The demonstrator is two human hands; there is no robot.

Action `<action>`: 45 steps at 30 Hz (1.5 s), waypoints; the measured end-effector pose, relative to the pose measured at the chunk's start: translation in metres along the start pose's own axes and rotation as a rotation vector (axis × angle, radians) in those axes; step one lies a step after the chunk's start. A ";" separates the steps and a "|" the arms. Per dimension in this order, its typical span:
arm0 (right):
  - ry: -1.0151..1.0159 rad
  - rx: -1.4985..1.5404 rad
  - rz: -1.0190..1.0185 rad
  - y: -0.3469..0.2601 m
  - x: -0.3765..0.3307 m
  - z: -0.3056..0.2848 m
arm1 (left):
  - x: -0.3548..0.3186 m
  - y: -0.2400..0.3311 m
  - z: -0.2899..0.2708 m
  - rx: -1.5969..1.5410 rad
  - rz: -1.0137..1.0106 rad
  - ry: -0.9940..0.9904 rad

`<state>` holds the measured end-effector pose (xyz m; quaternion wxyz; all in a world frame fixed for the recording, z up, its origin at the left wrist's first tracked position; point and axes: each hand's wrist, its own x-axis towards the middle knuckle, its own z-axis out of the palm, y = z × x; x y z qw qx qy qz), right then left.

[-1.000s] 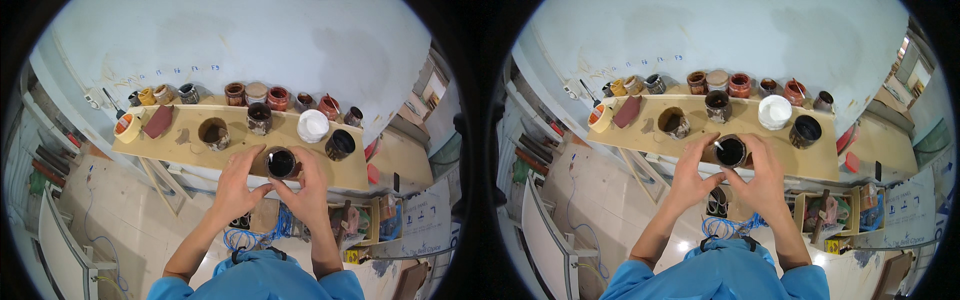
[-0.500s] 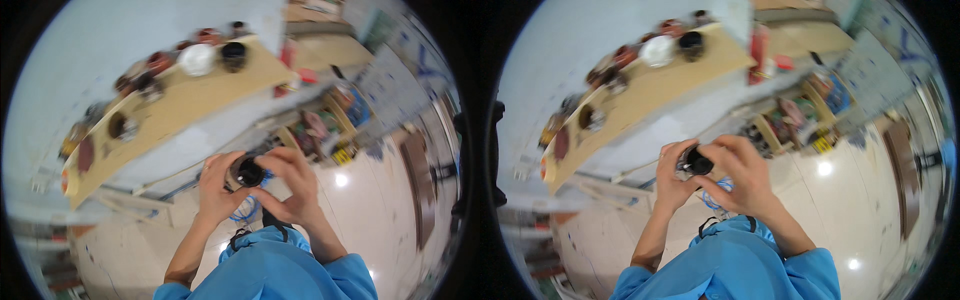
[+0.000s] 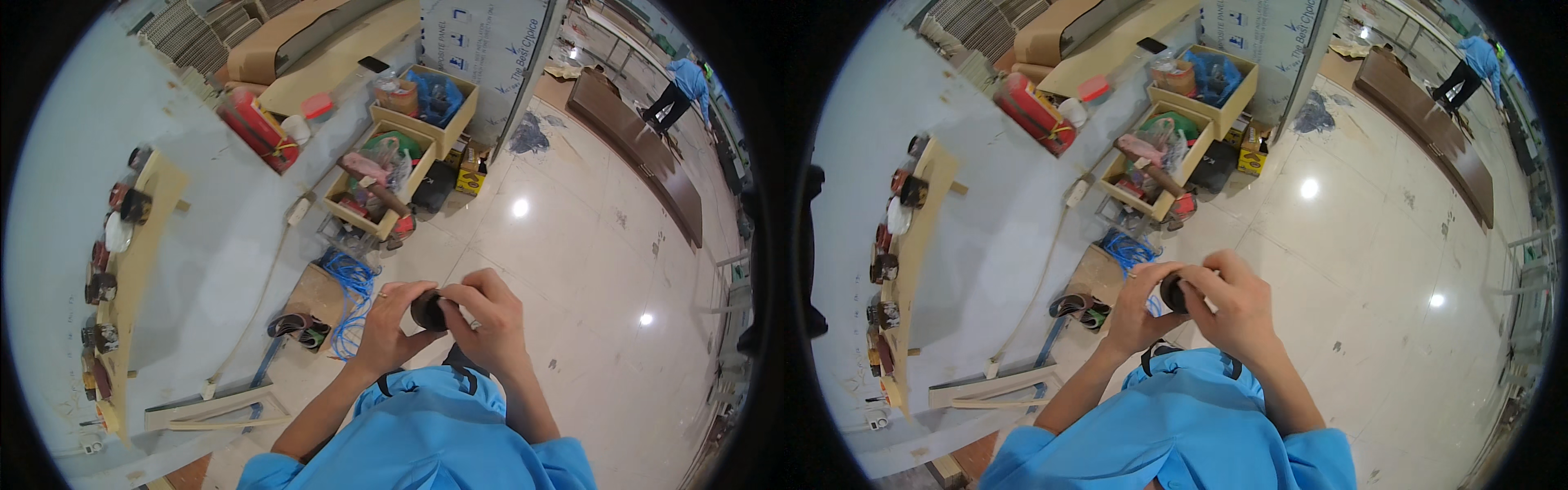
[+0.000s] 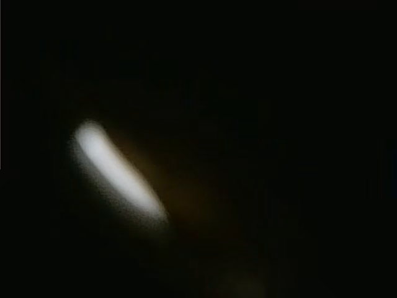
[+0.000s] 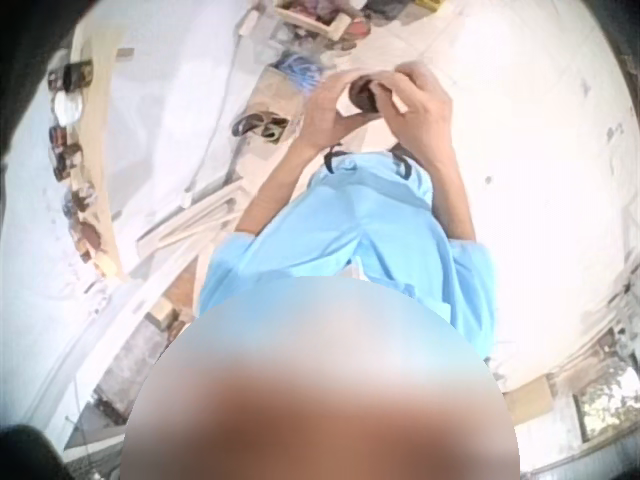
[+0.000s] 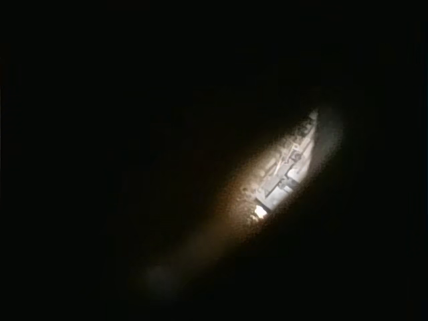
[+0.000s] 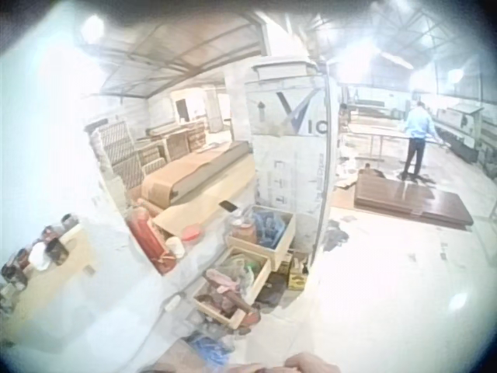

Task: The person stirs a dark liquid in a small container with a stick, then walks to a shelf to retrieve a yellow bottle. They pour liquid from the yellow bottle into the small container and continue stirring the mixture.

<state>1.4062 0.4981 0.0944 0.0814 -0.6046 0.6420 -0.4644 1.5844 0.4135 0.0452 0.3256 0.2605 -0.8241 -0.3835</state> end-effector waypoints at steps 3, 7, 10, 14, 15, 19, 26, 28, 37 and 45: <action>0.054 -0.056 0.076 0.074 -0.002 -0.069 | 0.053 0.009 0.085 -0.101 -0.037 -0.045; 0.098 -0.136 0.235 0.143 -0.024 -0.153 | 0.109 0.025 0.187 -0.219 -0.100 -0.216; 0.164 -0.164 0.296 0.184 -0.025 -0.202 | 0.153 0.036 0.249 -0.311 -0.071 -0.295; 0.252 -0.256 0.382 0.236 -0.017 -0.245 | 0.209 0.037 0.313 -0.342 -0.034 -0.378; 0.278 -0.248 0.409 0.250 -0.013 -0.252 | 0.223 0.035 0.325 -0.357 -0.046 -0.406; 0.354 -0.156 0.544 0.322 0.019 -0.283 | 0.288 0.015 0.370 -0.306 -0.089 -0.472; 0.381 0.014 0.636 0.544 0.164 -0.304 | 0.441 -0.081 0.457 -0.278 -0.150 -0.353; 0.346 0.025 0.685 0.616 0.225 -0.302 | 0.502 -0.112 0.483 -0.297 -0.176 -0.292; 0.230 0.128 0.582 0.880 0.532 -0.345 | 0.774 -0.160 0.534 -0.086 -0.118 -0.211; 0.324 0.175 0.229 1.104 0.826 -0.402 | 0.935 -0.178 0.614 -0.029 -0.115 -0.045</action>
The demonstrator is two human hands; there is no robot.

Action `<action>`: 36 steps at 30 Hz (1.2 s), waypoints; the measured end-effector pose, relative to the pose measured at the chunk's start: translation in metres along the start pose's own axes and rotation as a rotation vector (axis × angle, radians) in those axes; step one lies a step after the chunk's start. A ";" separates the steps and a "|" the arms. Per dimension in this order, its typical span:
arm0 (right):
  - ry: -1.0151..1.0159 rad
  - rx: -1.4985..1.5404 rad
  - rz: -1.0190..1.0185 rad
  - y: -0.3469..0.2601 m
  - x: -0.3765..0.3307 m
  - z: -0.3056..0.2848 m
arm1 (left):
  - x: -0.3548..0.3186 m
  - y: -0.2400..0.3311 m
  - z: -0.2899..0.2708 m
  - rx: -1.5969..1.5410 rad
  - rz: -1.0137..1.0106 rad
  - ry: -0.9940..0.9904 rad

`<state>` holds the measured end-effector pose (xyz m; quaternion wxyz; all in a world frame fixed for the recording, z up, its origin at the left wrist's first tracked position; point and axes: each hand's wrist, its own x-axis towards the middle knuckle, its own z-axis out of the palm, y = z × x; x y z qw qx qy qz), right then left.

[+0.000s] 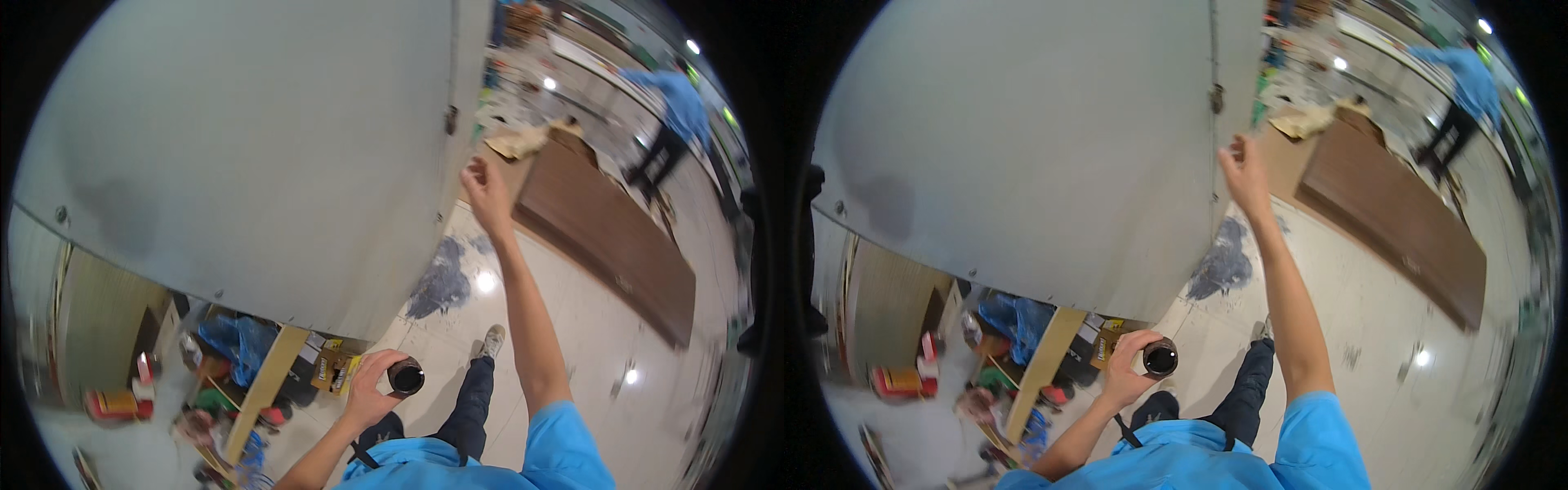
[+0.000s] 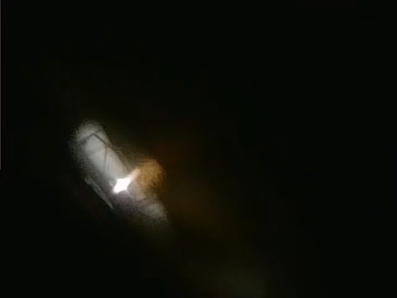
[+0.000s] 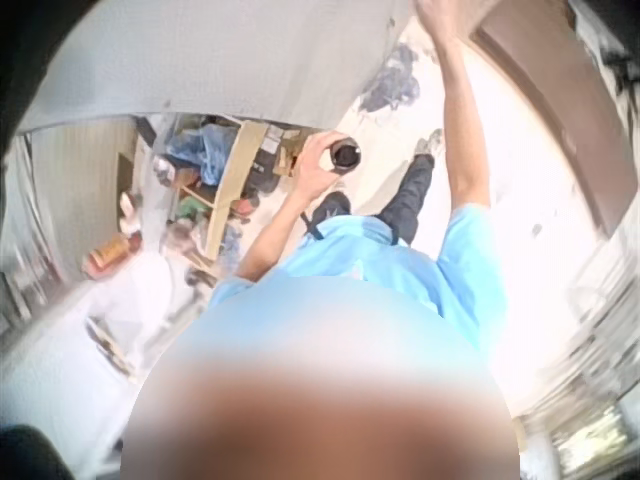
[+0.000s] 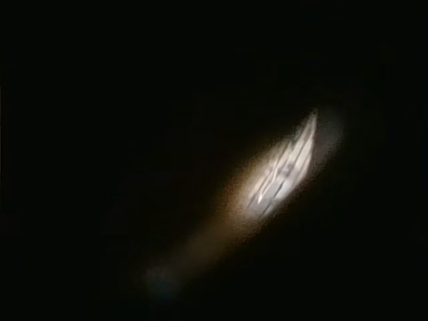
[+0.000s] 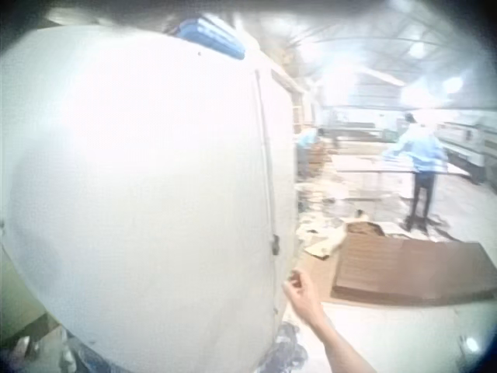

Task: The person stirs a dark liquid in a small container with a stick, then walks to a shelf to retrieve a yellow bottle. They pour liquid from the yellow bottle into the small container and continue stirring the mixture.

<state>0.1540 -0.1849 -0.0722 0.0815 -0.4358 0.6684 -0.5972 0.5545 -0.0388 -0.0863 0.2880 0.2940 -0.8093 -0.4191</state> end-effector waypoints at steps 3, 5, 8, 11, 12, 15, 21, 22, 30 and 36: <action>-0.246 -0.056 -0.059 0.058 0.104 0.005 | 0.041 0.003 0.042 -0.032 -0.112 0.131; -0.431 0.023 -0.060 0.089 0.143 -0.008 | 0.064 0.020 0.082 -0.050 -0.189 0.238; -0.470 0.261 0.019 0.137 0.168 -0.032 | 0.092 0.065 0.137 -0.178 -0.306 0.389; -0.471 0.096 -0.107 0.172 0.188 -0.061 | 0.122 0.104 0.178 -0.178 -0.356 0.459; -0.451 0.083 -0.196 0.182 0.199 -0.061 | 0.134 0.114 0.195 -0.165 -0.365 0.484; -0.616 0.507 0.058 0.197 0.207 -0.077 | 0.147 0.144 0.218 -0.102 -0.402 0.466; -0.663 0.810 0.453 0.194 0.209 -0.068 | 0.148 0.176 0.235 -0.120 -0.438 0.647; -0.708 0.811 0.493 0.192 0.207 -0.067 | 0.145 0.180 0.238 -0.142 -0.463 0.674; -0.569 1.523 0.859 0.180 0.164 -0.038 | 0.118 0.195 0.250 -0.158 -0.653 0.773; -0.241 1.564 0.824 0.167 0.146 -0.006 | 0.139 0.200 0.255 -0.123 -0.645 0.774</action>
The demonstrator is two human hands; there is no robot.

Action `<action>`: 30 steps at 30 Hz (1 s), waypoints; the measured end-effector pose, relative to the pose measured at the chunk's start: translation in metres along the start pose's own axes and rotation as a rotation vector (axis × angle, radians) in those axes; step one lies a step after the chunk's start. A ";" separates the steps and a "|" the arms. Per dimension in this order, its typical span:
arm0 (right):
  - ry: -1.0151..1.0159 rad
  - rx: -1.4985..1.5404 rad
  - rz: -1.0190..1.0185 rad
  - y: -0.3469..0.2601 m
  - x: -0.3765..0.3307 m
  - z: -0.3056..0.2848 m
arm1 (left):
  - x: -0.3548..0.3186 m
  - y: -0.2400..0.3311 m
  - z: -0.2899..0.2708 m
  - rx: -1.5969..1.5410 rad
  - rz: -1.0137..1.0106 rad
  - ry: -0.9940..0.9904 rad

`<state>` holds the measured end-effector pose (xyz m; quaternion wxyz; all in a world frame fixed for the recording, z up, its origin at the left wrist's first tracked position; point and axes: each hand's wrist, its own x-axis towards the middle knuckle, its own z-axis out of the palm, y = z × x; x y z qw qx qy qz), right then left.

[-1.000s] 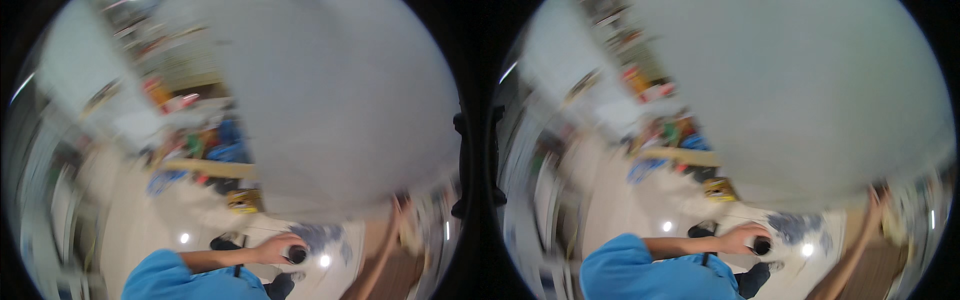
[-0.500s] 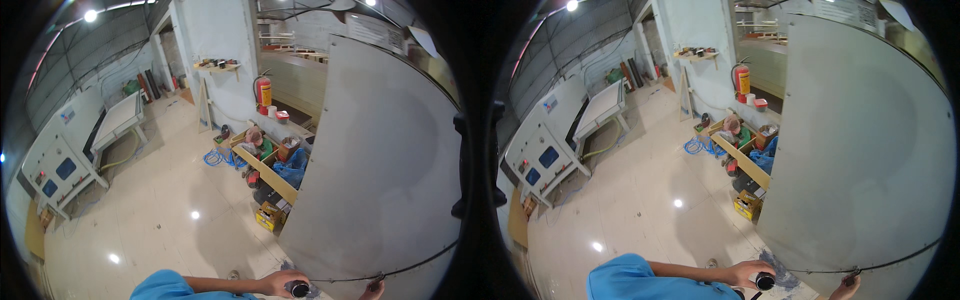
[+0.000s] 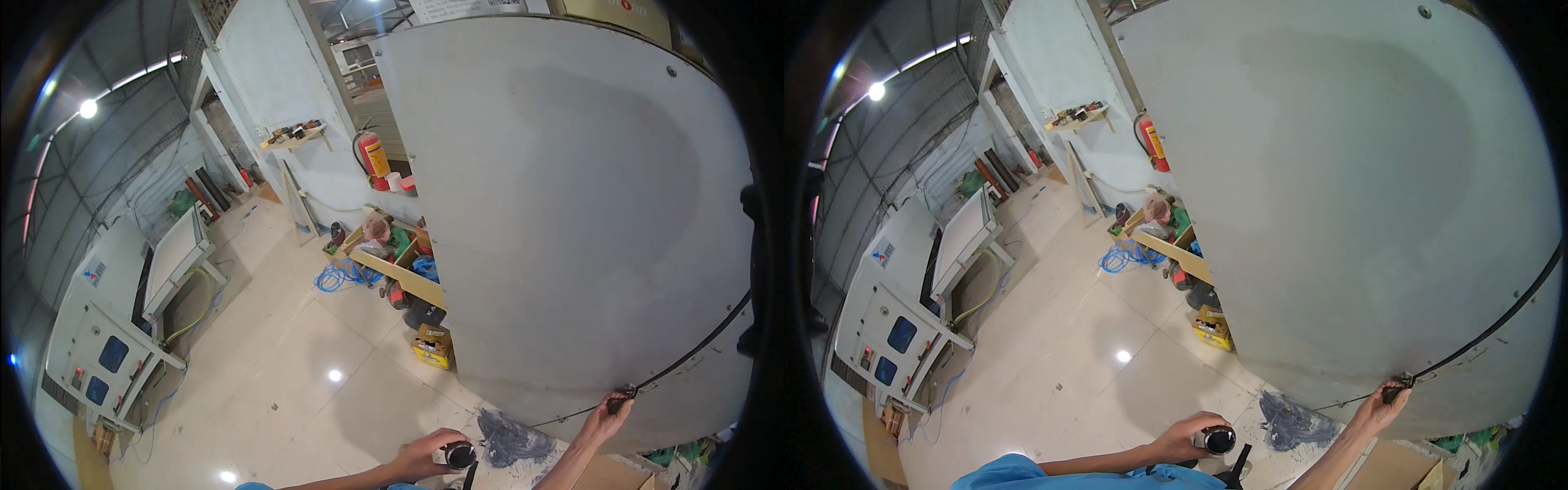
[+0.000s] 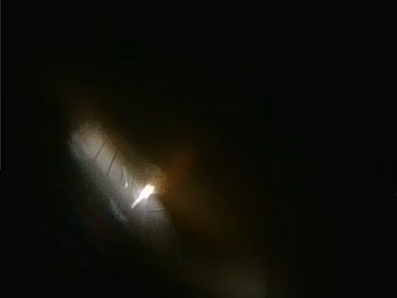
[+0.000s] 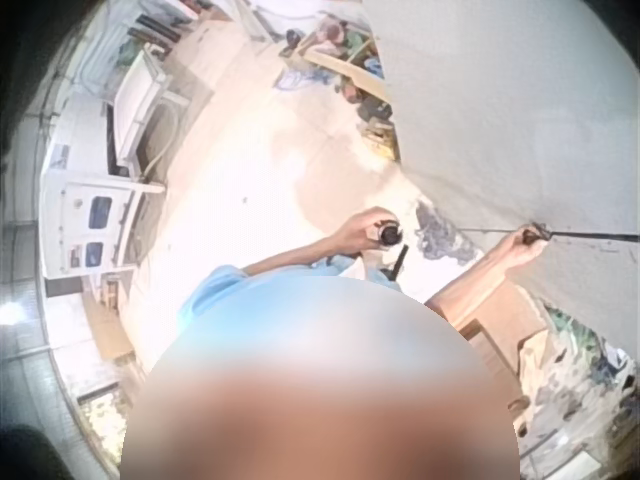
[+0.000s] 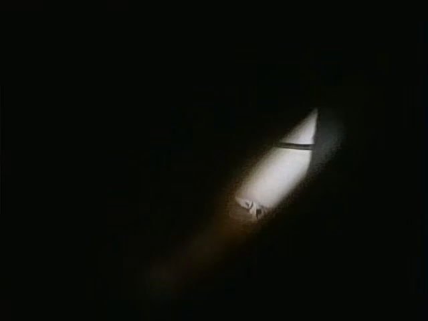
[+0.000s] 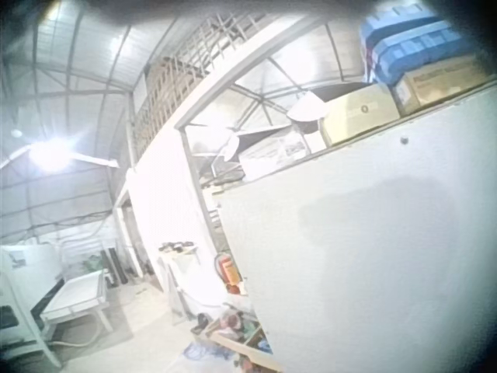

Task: The person stirs a dark liquid in a small container with a stick, then walks to a shelf to retrieve a yellow bottle. They pour liquid from the yellow bottle into the small container and continue stirring the mixture.

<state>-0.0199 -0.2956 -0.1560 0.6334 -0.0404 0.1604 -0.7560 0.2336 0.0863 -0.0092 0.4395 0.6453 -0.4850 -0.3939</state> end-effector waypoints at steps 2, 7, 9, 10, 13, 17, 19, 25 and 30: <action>0.067 0.056 0.011 0.008 0.009 0.005 | 0.003 0.005 0.004 -0.003 0.012 0.004; 0.166 -0.052 -0.002 0.007 0.021 0.016 | 0.007 0.008 0.010 0.007 0.152 0.029; 0.158 -0.328 -0.002 -0.002 0.014 0.022 | 0.004 0.005 0.010 0.008 0.218 0.093; 0.118 -0.507 -0.057 -0.004 0.010 0.027 | 0.000 0.004 0.011 -0.002 0.229 0.106; 0.029 -0.691 -0.266 -0.010 0.008 0.042 | 0.003 -0.002 0.013 0.011 0.280 0.165; -0.089 -0.756 -0.422 -0.018 0.014 0.039 | 0.001 -0.010 0.014 -0.027 0.309 0.168; 0.003 -0.742 -0.423 -0.018 0.029 0.031 | -0.002 -0.013 0.014 -0.007 0.277 0.168; 0.093 -0.472 -0.264 -0.008 0.086 0.007 | -0.014 -0.017 0.011 0.020 0.308 0.167; 0.039 -0.524 -0.321 -0.026 0.084 -0.002 | -0.026 -0.017 0.008 -0.013 0.241 0.122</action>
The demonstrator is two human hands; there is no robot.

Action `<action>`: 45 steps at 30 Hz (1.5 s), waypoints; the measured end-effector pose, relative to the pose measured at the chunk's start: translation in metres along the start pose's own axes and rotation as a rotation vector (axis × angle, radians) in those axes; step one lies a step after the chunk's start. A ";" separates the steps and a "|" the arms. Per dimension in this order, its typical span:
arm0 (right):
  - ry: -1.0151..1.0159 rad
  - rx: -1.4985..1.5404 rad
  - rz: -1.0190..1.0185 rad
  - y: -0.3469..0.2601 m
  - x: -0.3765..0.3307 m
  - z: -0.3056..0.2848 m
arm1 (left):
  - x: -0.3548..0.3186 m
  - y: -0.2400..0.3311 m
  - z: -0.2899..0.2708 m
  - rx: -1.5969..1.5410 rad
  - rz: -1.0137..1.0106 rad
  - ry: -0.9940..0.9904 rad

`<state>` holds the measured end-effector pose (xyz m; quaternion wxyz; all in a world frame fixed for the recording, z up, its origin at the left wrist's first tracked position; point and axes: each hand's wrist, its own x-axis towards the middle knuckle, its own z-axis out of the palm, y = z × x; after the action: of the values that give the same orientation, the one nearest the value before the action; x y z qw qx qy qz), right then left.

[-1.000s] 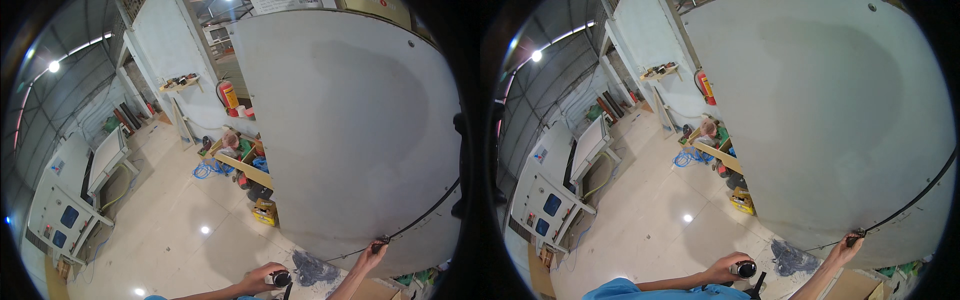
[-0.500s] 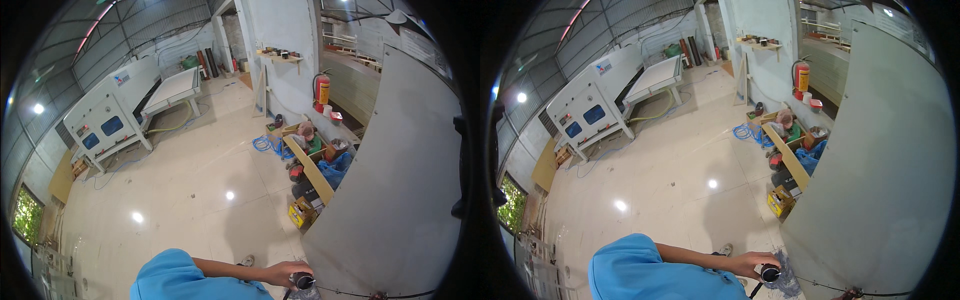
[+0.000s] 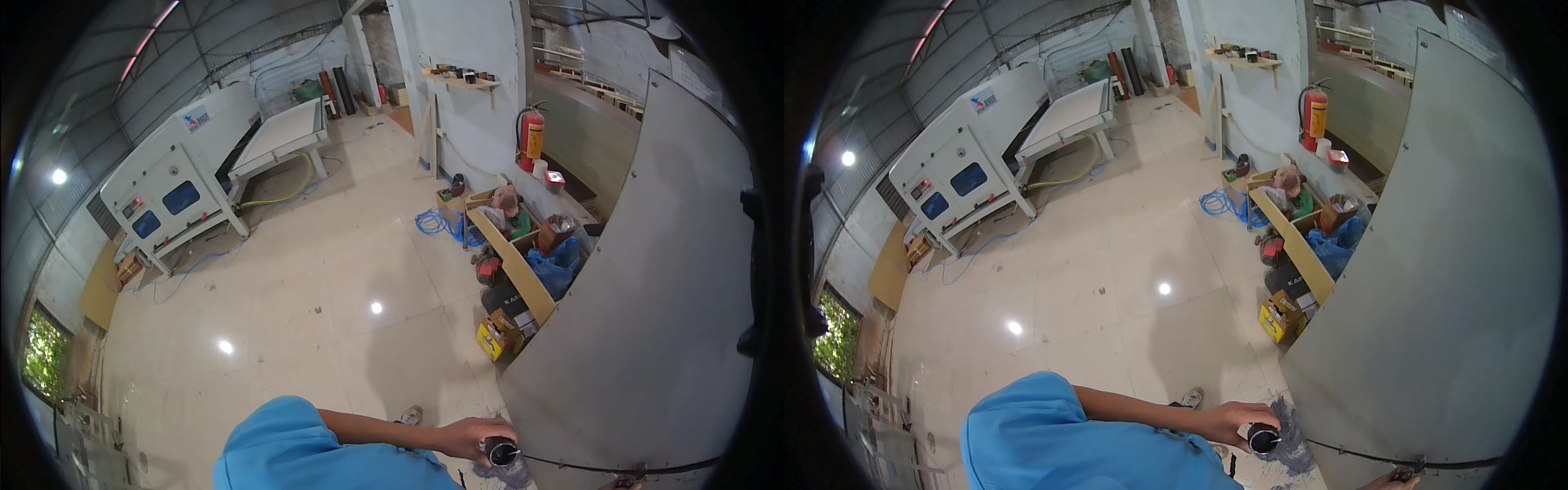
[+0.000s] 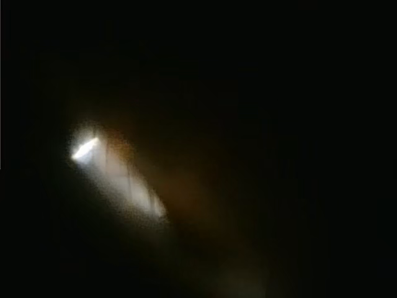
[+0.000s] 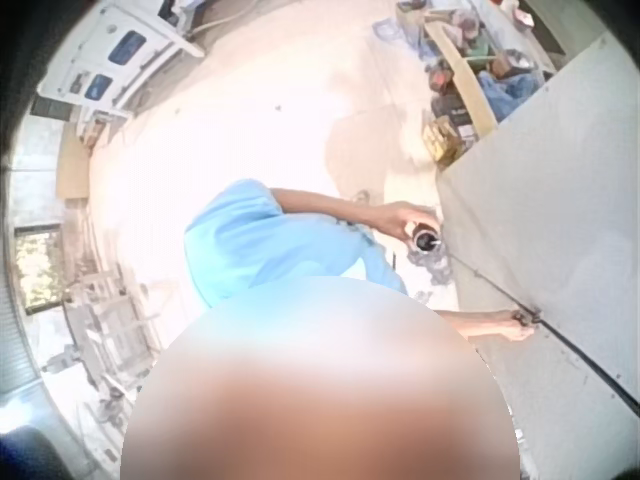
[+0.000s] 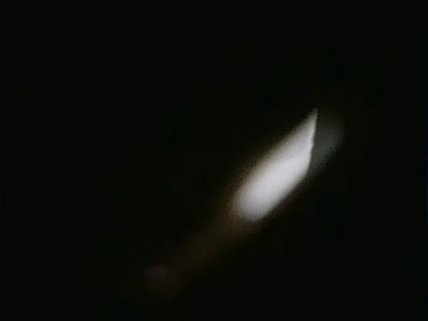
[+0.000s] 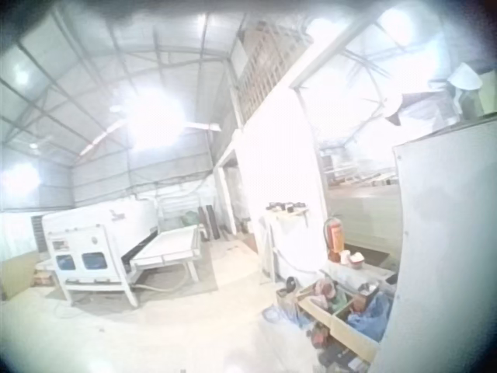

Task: The person stirs a dark liquid in a small container with a stick, then walks to a shelf to retrieve a yellow bottle. They pour liquid from the yellow bottle into the small container and continue stirring the mixture.

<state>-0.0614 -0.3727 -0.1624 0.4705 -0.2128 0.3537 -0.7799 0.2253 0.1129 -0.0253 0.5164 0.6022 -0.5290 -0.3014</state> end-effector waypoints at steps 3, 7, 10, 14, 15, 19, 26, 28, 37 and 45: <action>-0.190 -0.032 0.056 -0.028 -0.017 0.000 | -0.004 0.001 -0.002 0.013 -0.024 -0.080; -0.138 -0.247 0.066 -0.073 -0.053 -0.006 | -0.008 0.004 -0.002 -0.024 -0.050 -0.141; -0.329 -0.660 -0.231 -0.085 -0.082 -0.033 | -0.010 0.009 -0.002 -0.014 -0.037 -0.174; -0.386 -0.140 0.150 -0.077 -0.090 -0.051 | -0.013 0.013 -0.004 -0.005 -0.030 -0.207; 0.039 -0.240 0.220 -0.077 -0.098 -0.059 | -0.016 0.014 -0.006 -0.007 -0.026 -0.226; -0.182 -0.364 0.292 -0.080 -0.110 -0.040 | -0.024 0.009 -0.025 -0.021 -0.049 -0.236; -0.181 -0.136 0.293 -0.099 -0.145 0.001 | -0.036 0.013 -0.042 0.120 -0.043 -0.162; -0.103 -0.251 0.302 -0.104 -0.148 0.016 | -0.028 0.008 -0.048 0.107 -0.042 -0.190; -0.138 -0.396 0.142 -0.113 -0.176 -0.007 | -0.012 0.002 -0.060 0.095 0.093 -0.333; -0.067 -0.842 -0.327 -0.123 -0.187 -0.041 | -0.003 -0.005 -0.061 0.116 0.104 -0.432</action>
<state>-0.0732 -0.1556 -0.0971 0.2250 -0.4639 0.5863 -0.6248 0.2820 0.1339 -0.0132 0.3705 0.5241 -0.6742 -0.3654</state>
